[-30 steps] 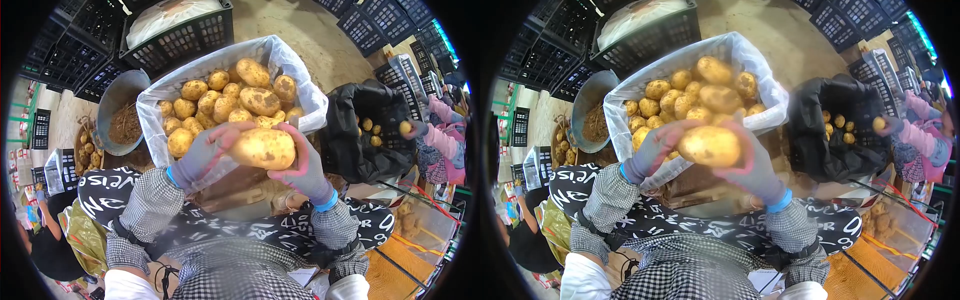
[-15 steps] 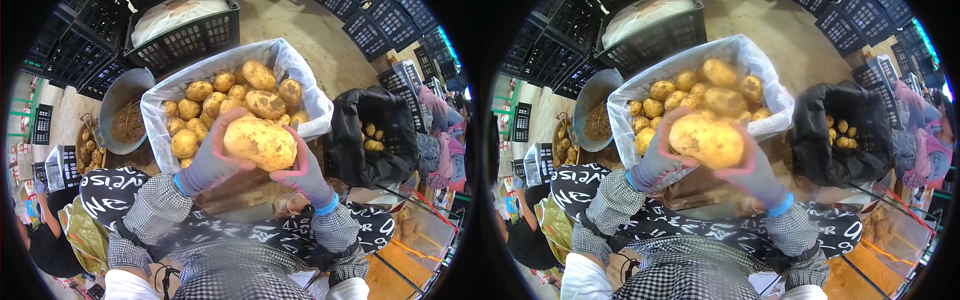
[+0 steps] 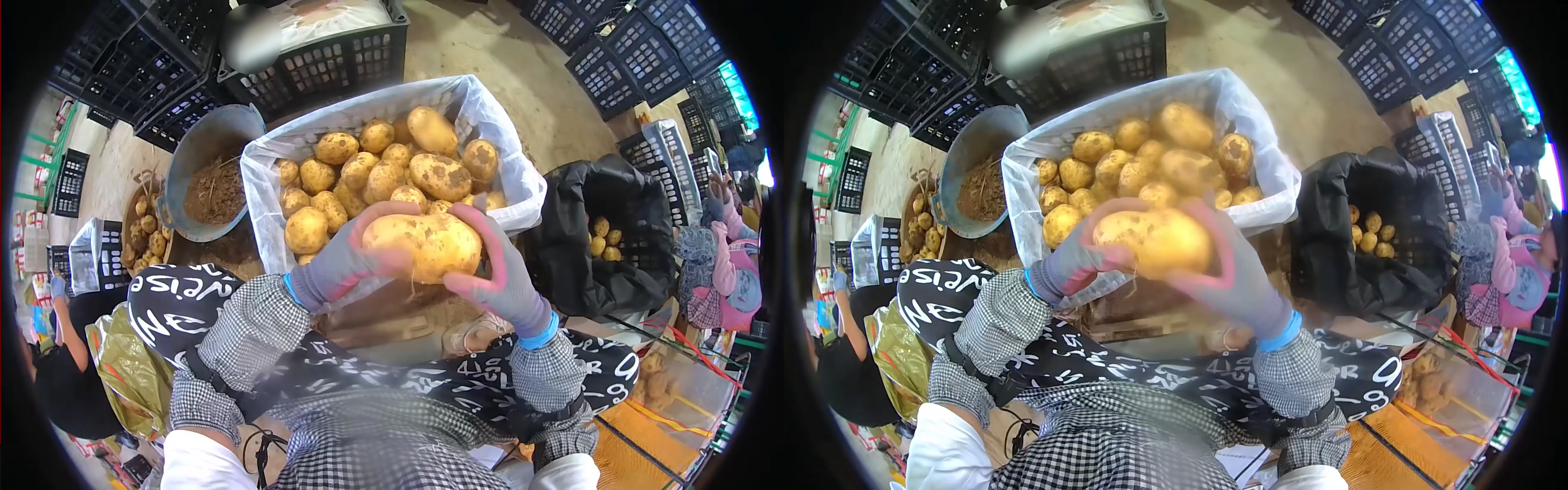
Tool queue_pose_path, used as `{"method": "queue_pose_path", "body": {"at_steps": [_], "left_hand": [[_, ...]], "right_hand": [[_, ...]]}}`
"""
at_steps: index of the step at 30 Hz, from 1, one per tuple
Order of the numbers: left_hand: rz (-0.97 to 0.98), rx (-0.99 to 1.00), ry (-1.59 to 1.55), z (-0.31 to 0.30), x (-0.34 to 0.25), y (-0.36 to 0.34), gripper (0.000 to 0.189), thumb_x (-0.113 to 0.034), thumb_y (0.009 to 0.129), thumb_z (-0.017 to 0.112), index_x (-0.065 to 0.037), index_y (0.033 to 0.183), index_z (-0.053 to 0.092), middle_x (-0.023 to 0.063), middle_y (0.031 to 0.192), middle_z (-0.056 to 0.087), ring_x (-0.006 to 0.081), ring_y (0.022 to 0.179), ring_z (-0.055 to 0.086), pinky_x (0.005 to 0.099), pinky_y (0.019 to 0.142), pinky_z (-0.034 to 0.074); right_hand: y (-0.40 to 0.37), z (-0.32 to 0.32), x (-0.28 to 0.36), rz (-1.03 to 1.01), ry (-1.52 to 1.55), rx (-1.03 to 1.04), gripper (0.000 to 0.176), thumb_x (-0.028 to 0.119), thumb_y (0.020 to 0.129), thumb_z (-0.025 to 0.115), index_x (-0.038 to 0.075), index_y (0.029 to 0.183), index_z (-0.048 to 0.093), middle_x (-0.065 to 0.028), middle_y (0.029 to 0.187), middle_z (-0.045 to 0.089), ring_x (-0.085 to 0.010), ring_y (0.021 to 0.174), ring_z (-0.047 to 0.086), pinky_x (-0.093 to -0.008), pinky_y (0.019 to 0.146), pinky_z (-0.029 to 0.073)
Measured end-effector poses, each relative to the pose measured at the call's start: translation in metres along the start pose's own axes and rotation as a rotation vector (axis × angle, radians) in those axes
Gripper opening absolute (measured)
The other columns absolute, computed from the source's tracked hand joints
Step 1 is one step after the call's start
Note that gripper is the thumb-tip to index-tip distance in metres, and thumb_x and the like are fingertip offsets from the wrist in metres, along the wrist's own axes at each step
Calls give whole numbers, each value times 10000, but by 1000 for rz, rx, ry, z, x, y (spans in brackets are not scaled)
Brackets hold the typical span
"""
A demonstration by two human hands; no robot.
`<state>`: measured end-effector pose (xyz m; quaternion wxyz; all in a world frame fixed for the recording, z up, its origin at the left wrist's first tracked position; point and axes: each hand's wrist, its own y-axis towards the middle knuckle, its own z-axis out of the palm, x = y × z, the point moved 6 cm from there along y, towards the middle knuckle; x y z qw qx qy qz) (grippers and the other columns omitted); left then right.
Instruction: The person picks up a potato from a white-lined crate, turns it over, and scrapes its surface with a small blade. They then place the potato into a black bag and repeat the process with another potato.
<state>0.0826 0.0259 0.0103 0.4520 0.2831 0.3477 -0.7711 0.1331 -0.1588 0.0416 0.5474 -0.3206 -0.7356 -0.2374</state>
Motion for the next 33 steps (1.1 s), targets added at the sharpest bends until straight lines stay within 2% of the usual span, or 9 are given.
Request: {"method": "queue_pose_path", "body": {"at_steps": [7,16,17,18,19,21,22,26,33], "left_hand": [[38,-23,224,2,0,-16,593,-32,860,733,-90,1386,467,36,1303,558,155,1189,570,319,996,510],[193,-57,-172,-24,-1,-24,536,-283,952,648,-80,1401,438,99,1354,522,214,1222,559,390,994,517],[186,-58,-234,-28,4,-26,508,-277,961,647,-92,1390,448,99,1332,530,212,1173,594,409,912,584],[186,-15,-276,-20,-3,-32,489,-253,968,620,-82,1396,455,125,1375,514,230,1189,589,375,1036,485],[187,-45,-322,-13,-5,-36,551,-321,935,685,-95,1383,458,96,1285,545,227,1145,609,388,849,614],[644,-252,106,-18,-18,-63,561,-293,911,713,-102,1377,465,66,1251,549,223,1187,578,395,812,621],[376,-252,-377,-16,-15,-69,569,-284,901,723,-106,1376,465,55,1247,547,222,1208,563,406,803,620],[772,-358,-261,-15,-92,-224,582,-288,891,720,-99,1375,459,58,1308,540,254,1203,566,432,970,532],[1653,-1634,259,-44,-96,-539,438,-194,981,601,-56,1361,431,118,1252,557,241,1136,601,375,905,559]], "right_hand": [[10,16,-52,335,318,-286,397,325,1041,475,-22,1071,666,-40,935,690,-97,831,636,-248,794,507],[14,39,-7,375,493,-268,366,228,980,586,104,1324,575,-30,1009,644,-96,752,621,-228,491,474],[17,28,-8,493,414,-319,391,269,968,594,79,1309,578,-75,1038,663,-195,924,659,-287,613,543],[28,22,-14,238,239,-238,466,321,951,608,45,1322,551,-105,1138,624,-232,1022,625,-338,763,511],[33,16,-18,-46,49,-194,549,374,934,623,11,1334,524,-136,1238,585,-270,1120,591,-389,913,478],[39,5,-47,-325,85,-164,679,413,927,637,-33,1400,443,-166,1394,511,-310,1283,514,-436,1090,424],[50,-1,-66,-424,-26,-158,575,253,964,549,-4,1457,405,-162,1467,460,-283,1321,482,-420,1142,349],[79,6,-93,323,377,-245,509,328,1008,440,77,1450,459,-68,1333,552,-37,888,544,-136,572,355],[105,1,-131,338,260,-255,546,443,995,456,125,1439,482,-37,1325,544,-34,809,447,-152,648,366]]}}
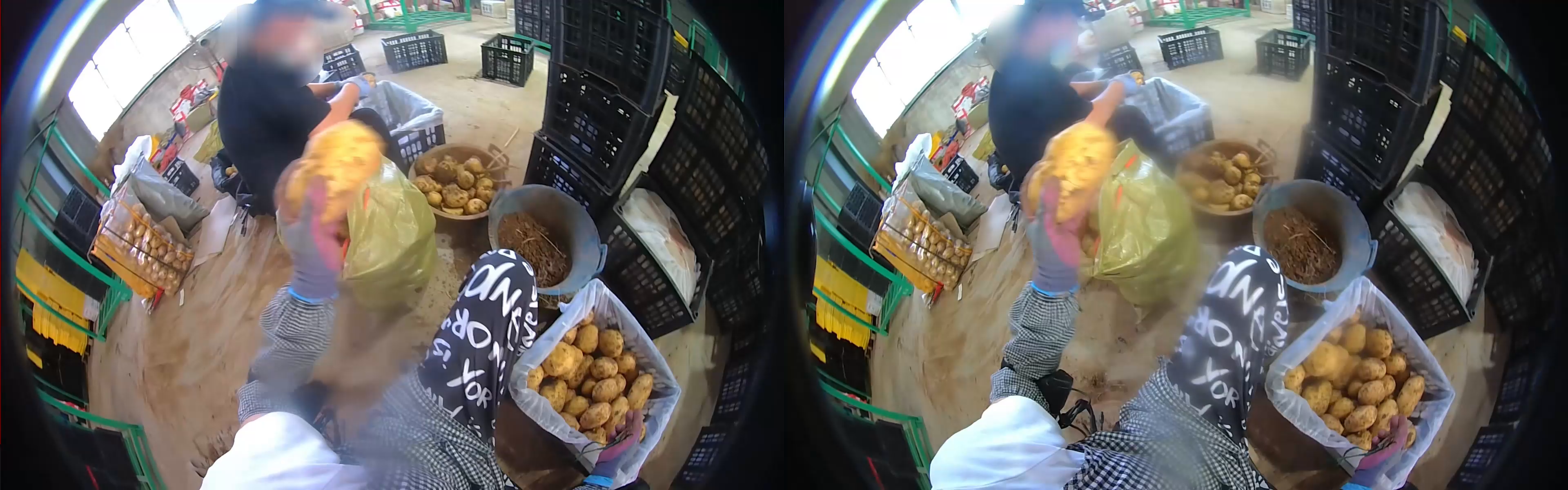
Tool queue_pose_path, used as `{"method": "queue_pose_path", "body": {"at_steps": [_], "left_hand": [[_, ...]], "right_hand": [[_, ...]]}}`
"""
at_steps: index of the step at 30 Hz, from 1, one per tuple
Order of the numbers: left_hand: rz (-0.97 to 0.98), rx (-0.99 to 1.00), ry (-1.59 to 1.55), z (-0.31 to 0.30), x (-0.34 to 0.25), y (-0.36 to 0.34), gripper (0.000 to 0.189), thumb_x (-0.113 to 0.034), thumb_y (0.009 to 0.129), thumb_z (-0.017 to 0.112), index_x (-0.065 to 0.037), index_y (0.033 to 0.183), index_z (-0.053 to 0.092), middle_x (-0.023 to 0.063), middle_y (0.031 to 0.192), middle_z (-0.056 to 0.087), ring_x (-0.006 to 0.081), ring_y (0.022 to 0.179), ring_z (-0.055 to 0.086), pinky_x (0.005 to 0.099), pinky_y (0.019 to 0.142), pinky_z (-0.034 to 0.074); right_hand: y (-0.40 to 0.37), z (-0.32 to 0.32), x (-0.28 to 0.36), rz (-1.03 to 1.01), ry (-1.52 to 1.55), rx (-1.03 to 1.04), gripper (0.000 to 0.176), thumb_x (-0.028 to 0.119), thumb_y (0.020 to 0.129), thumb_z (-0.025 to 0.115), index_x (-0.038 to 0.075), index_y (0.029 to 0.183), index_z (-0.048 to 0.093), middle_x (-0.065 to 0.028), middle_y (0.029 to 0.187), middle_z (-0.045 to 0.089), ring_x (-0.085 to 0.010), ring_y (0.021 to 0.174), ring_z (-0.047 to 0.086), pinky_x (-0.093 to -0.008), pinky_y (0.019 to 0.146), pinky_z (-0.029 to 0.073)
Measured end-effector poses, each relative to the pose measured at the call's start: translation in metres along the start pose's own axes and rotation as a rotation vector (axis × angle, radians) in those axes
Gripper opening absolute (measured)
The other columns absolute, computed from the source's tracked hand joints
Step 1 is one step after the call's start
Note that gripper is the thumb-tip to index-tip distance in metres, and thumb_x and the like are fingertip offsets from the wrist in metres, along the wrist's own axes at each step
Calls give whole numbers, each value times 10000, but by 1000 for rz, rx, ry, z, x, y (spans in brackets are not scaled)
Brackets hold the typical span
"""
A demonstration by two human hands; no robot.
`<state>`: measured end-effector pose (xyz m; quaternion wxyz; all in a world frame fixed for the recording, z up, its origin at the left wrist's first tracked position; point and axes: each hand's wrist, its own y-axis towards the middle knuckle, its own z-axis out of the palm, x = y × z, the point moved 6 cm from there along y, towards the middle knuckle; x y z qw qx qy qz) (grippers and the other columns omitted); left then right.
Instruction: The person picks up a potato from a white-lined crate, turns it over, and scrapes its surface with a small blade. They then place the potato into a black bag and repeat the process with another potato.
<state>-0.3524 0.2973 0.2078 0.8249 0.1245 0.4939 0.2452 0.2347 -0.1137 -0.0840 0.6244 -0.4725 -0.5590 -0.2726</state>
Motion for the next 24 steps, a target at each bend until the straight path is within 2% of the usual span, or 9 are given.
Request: {"method": "queue_pose_path", "body": {"at_steps": [3,4,6,9,13,18,20,22,24], "left_hand": [[154,-413,260,-73,-9,19,488,-137,925,688,-37,1333,438,113,1209,551,200,1073,596,333,833,562],[81,-411,355,-110,15,23,480,-151,924,691,-34,1315,439,107,1184,554,189,1049,592,319,814,552],[-68,-398,532,-184,74,25,465,-179,922,696,-27,1279,441,96,1136,560,166,1000,582,292,777,533],[-77,-216,755,-176,83,-15,379,-187,930,687,-20,1195,474,66,1060,568,145,944,581,275,771,507],[-189,50,1025,-186,62,-9,529,-198,889,745,-28,1289,444,118,1151,572,184,1051,576,306,883,481],[-216,-410,976,-234,86,-14,644,-218,877,761,-48,1398,422,128,1250,581,242,1133,591,358,935,507],[-330,-379,657,-230,101,-18,661,-210,874,766,-56,1418,423,126,1272,585,251,1145,598,368,939,520],[-520,-113,60,-187,104,-28,650,-186,872,768,-64,1414,432,117,1274,587,244,1138,604,365,926,535],[-559,-191,123,-189,97,-30,585,-206,897,737,-89,1391,447,97,1258,604,253,1078,642,410,849,570]], "right_hand": [[-3,6,3,-59,-20,-37,552,464,983,470,143,1432,494,-28,1338,541,-50,842,453,-180,701,388],[-4,7,2,-84,-36,-23,547,471,980,474,153,1424,505,-24,1345,540,-58,856,457,-192,723,396],[-2,8,-3,-57,-25,-19,546,470,979,480,154,1424,506,-27,1346,541,-59,858,459,-191,724,395],[0,5,-8,21,9,-14,546,468,977,488,155,1424,506,-31,1347,543,-60,861,462,-189,726,392],[-2,2,-16,100,62,-19,546,466,975,500,157,1425,506,-36,1348,546,-61,865,466,-187,728,389],[-4,4,-27,103,62,0,568,473,970,512,148,1435,495,-47,1354,549,-71,875,479,-190,739,390],[-6,3,-24,53,38,21,582,480,965,514,143,1439,489,-48,1354,552,-83,879,488,-199,749,396],[-10,6,-22,23,32,43,590,485,961,516,141,1440,489,-46,1351,557,-97,880,496,-213,761,404],[-9,5,-19,25,34,41,591,485,960,516,141,1440,489,-45,1351,557,-98,880,497,-214,761,404]]}}
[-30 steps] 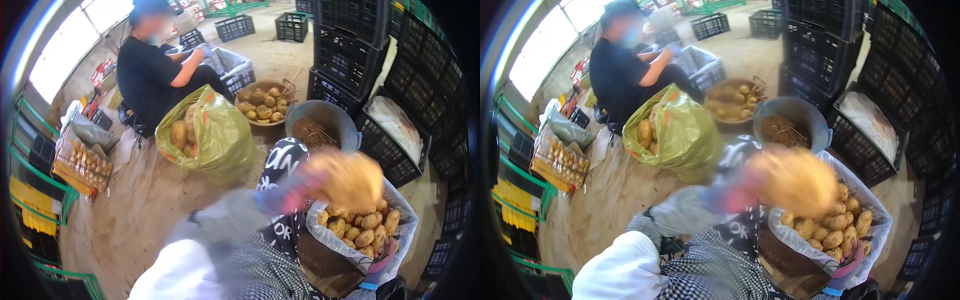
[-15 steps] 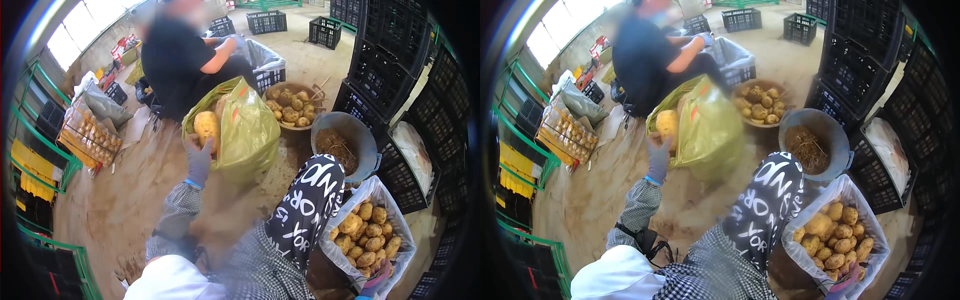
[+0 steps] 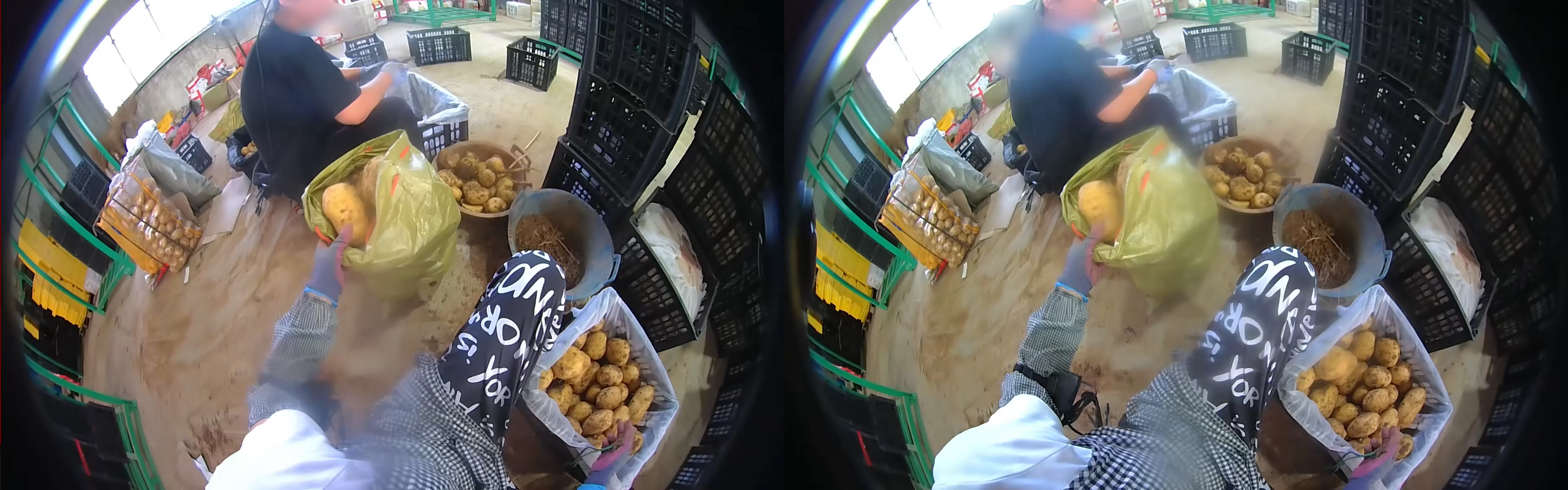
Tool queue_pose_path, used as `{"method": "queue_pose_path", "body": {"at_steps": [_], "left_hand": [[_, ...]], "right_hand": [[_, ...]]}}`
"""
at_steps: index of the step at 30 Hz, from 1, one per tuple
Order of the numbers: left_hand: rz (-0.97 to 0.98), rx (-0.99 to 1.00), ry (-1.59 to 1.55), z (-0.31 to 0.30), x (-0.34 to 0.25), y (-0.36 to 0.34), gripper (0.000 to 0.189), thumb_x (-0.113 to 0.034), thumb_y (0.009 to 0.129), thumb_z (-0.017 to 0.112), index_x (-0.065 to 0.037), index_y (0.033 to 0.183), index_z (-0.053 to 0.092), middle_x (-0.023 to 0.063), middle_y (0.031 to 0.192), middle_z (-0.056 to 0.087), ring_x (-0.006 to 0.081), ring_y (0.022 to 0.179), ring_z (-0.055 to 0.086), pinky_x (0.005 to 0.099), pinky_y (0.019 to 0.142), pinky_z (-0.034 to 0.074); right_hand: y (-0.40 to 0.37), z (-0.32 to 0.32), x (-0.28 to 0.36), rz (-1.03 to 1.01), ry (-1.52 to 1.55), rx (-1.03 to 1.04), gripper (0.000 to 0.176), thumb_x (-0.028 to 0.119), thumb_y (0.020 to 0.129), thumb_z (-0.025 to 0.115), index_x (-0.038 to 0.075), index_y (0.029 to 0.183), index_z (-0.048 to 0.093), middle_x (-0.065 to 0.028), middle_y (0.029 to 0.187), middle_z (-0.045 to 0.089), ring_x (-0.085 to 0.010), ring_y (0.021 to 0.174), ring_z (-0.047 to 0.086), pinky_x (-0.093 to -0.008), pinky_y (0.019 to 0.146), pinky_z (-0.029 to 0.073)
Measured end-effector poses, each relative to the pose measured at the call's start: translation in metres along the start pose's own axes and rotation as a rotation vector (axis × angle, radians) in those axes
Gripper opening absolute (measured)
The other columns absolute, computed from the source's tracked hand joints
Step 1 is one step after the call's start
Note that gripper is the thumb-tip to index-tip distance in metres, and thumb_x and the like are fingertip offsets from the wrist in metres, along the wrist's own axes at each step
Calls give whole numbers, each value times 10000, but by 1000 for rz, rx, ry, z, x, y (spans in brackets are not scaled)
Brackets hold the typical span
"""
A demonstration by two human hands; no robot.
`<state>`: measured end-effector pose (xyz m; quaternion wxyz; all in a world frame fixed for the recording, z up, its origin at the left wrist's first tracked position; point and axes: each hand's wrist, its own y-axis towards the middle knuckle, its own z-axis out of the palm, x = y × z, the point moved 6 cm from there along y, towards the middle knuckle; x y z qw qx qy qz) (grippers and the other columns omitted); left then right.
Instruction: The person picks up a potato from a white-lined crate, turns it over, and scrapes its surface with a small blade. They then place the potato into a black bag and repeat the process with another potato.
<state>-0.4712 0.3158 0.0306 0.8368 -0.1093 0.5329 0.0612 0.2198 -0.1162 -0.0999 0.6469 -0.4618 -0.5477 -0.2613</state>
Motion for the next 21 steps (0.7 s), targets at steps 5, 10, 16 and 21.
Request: {"method": "queue_pose_path", "body": {"at_steps": [5,10,16,21], "left_hand": [[83,-121,111,-12,-2,11,498,-185,929,690,-93,1367,471,79,1205,638,258,1004,681,421,778,612],[91,-55,-68,-27,8,22,490,-186,896,742,-29,1315,540,63,1207,635,184,1049,635,320,855,545],[17,-89,-42,-18,0,13,482,-178,892,744,-42,1311,549,55,1187,644,176,996,647,325,769,566],[38,-57,-50,-21,5,16,467,-222,908,730,-29,1296,556,54,1139,660,184,959,660,333,739,576]], "right_hand": [[4,5,6,6,-13,7,592,486,959,517,141,1440,489,-45,1351,557,-101,880,498,-216,761,404],[7,13,8,21,-11,12,594,487,958,518,141,1440,488,-45,1351,557,-103,881,499,-218,761,404],[7,17,10,27,-15,26,596,488,957,519,140,1440,488,-44,1351,557,-106,881,501,-220,762,404],[8,17,13,21,-20,34,597,488,955,520,140,1440,488,-44,1351,558,-109,881,502,-222,762,404]]}}
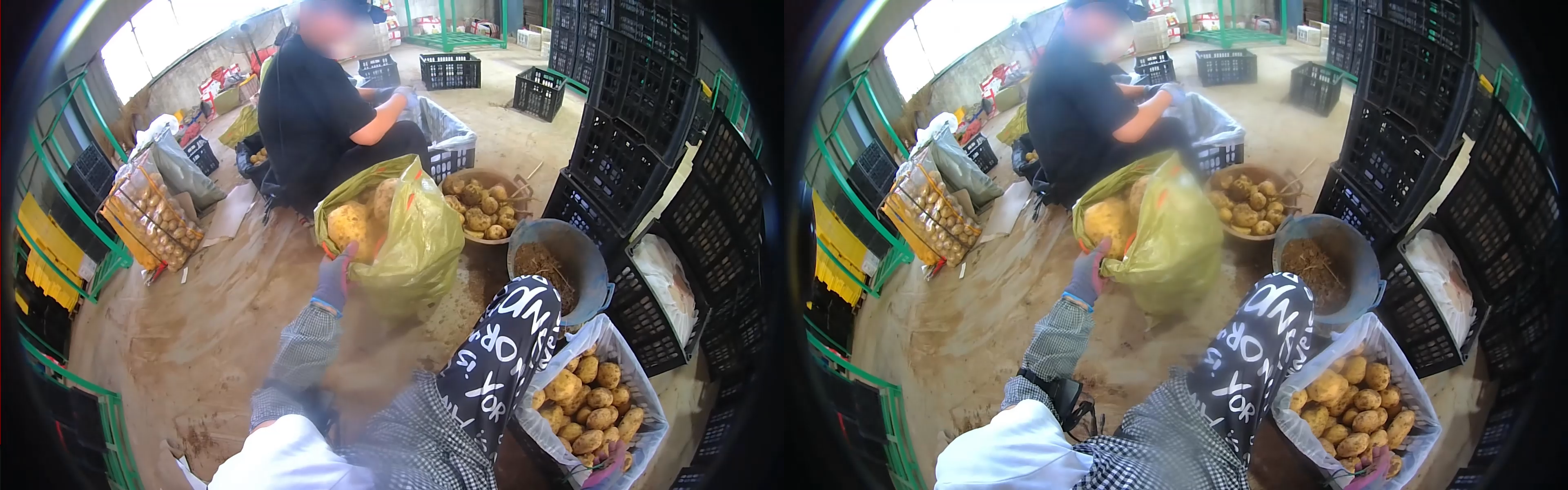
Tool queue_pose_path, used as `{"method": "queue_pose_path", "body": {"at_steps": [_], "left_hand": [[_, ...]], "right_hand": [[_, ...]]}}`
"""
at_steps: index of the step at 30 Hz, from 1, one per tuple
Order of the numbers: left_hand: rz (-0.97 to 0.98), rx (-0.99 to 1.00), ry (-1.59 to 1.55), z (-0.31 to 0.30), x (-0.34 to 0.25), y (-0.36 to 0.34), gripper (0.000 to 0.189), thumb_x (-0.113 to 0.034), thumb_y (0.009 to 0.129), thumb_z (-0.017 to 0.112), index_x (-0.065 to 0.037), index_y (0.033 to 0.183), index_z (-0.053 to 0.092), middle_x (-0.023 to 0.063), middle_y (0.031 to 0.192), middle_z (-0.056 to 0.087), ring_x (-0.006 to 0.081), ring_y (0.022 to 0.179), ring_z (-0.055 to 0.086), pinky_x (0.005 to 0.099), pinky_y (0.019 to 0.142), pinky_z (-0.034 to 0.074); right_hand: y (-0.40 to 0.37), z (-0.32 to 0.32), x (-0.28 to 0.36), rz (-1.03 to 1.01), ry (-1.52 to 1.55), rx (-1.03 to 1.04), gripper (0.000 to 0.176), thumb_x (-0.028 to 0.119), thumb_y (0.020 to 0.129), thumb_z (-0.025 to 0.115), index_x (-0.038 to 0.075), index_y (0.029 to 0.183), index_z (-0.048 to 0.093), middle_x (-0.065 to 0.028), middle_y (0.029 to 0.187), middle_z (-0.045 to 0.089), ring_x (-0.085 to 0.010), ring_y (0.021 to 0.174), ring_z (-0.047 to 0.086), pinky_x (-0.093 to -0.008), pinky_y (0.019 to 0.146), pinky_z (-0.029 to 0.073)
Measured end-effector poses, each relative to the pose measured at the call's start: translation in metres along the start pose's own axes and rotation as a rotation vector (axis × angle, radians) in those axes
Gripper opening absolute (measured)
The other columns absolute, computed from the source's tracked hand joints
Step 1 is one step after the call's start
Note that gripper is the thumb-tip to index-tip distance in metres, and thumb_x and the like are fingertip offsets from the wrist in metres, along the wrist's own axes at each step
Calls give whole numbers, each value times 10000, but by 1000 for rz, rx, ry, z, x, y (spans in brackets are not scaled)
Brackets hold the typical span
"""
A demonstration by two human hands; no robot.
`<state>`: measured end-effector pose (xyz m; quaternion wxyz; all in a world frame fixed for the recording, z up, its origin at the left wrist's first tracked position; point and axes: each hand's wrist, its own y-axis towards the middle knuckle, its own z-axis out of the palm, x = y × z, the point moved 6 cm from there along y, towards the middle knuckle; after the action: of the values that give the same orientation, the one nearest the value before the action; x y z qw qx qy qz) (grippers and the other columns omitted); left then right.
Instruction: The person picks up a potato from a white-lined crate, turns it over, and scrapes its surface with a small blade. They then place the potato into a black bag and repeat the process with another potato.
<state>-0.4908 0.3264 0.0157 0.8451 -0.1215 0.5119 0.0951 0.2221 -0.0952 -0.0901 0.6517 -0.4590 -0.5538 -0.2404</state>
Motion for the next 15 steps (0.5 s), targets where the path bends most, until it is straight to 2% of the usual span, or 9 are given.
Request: {"method": "queue_pose_path", "body": {"at_steps": [1,4,5,8,10,15], "left_hand": [[-8,2,4,0,-2,-1,463,-231,913,725,-26,1293,558,55,1130,663,187,953,662,334,739,577],[-24,-112,-15,-17,3,10,410,-316,919,706,-111,1243,561,70,1018,681,211,770,689,352,570,594],[-102,-139,-73,-18,6,11,407,-288,928,693,-77,1252,563,70,1020,679,207,810,681,344,626,580],[-168,-154,-157,-4,0,9,284,-244,948,652,-88,1165,557,40,911,633,166,710,615,310,560,505],[-126,-117,-154,10,-14,3,202,-215,961,625,-94,1107,552,21,839,602,139,644,571,288,517,454],[-56,224,-7,51,-98,-40,47,-142,994,556,-112,961,542,-28,658,524,71,477,461,231,408,329]], "right_hand": [[0,1,0,0,-2,2,597,489,955,521,140,1440,488,-44,1351,558,-110,881,502,-223,762,404],[2,8,-1,7,4,4,598,489,954,521,140,1440,488,-44,1351,558,-111,881,503,-224,763,404],[3,9,-1,10,3,6,599,489,954,521,140,1440,488,-44,1351,558,-112,882,503,-224,763,404],[3,12,-1,19,10,4,600,490,954,522,140,1440,488,-44,1351,558,-113,882,504,-226,763,405],[3,11,0,16,7,9,600,490,953,522,140,1440,488,-44,1351,558,-114,882,504,-226,763,405],[-1,3,0,7,2,6,602,491,952,523,140,1440,488,-43,1352,558,-117,882,506,-228,763,405]]}}
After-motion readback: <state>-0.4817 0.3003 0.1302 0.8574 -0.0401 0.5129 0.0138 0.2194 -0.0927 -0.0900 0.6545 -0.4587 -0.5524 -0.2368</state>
